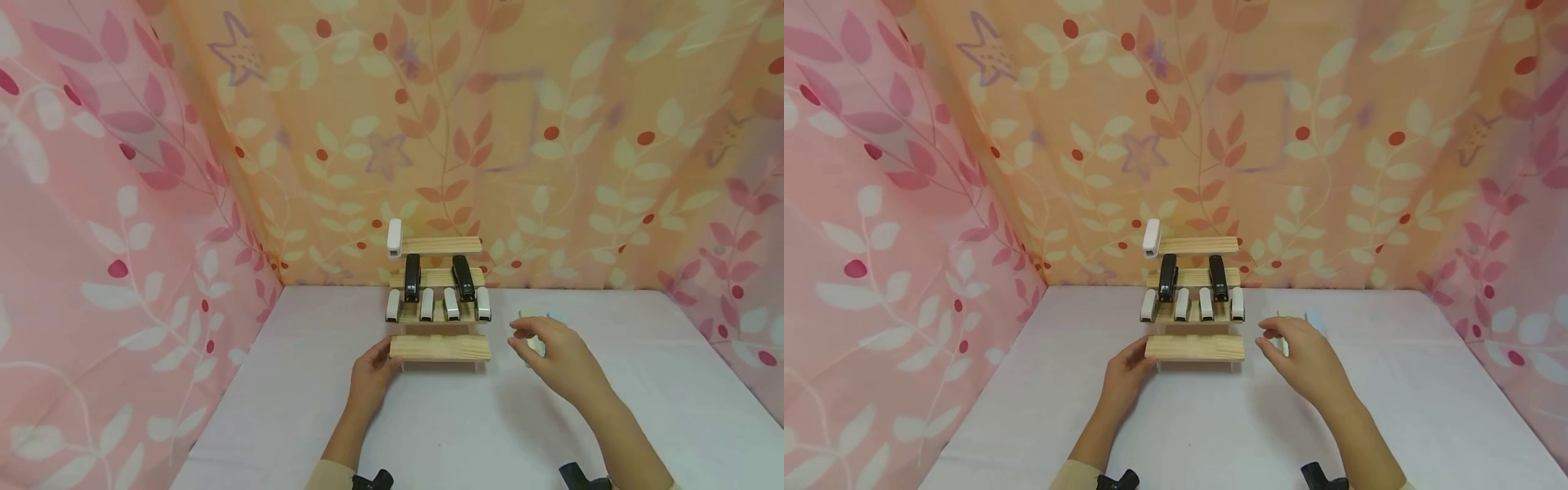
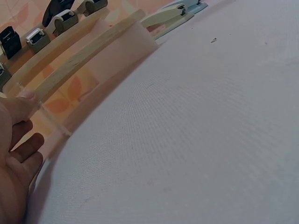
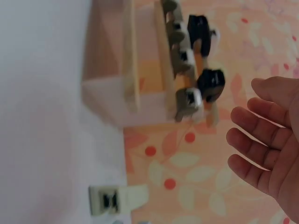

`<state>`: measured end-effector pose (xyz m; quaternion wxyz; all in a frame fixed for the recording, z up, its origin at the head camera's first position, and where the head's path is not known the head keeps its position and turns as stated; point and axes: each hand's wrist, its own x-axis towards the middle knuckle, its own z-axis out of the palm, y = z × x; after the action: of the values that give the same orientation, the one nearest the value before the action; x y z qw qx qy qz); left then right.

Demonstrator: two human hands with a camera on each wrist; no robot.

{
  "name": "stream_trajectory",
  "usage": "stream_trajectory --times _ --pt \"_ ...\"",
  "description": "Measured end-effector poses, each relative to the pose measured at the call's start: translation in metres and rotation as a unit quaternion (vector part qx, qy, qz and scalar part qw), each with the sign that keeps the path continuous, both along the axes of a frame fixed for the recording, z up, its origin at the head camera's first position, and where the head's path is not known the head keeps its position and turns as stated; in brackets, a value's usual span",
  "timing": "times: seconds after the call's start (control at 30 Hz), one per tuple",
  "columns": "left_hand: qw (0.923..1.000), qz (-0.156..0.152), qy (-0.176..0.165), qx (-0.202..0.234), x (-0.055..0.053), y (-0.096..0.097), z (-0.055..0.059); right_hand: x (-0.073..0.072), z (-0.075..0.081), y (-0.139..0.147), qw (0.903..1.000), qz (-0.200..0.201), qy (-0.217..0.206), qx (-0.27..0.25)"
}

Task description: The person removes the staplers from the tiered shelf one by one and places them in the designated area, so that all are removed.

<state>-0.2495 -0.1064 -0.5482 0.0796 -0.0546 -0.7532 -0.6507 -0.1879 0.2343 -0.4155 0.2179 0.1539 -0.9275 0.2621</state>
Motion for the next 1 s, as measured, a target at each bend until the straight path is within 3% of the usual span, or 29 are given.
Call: stream_trajectory --times 0.4,0.73,1.0 --pt "1.0000 0.004 0.005 -0.007 -0.001 -0.002 -0.003 -0.021 0.033 -0.057 0.9981 0.036 0.044 -0.025" --pt "0.9996 0.003 0.001 -0.028 0.000 -0.006 -0.002 -0.052 0.043 -0.102 0.9967 0.044 0.033 -0.060" --pt "0.9998 -0.005 -0.013 -0.014 0.000 -0.004 0.001 -0.077 0.058 -0.126 0.9925 0.059 -0.011 -0.106"
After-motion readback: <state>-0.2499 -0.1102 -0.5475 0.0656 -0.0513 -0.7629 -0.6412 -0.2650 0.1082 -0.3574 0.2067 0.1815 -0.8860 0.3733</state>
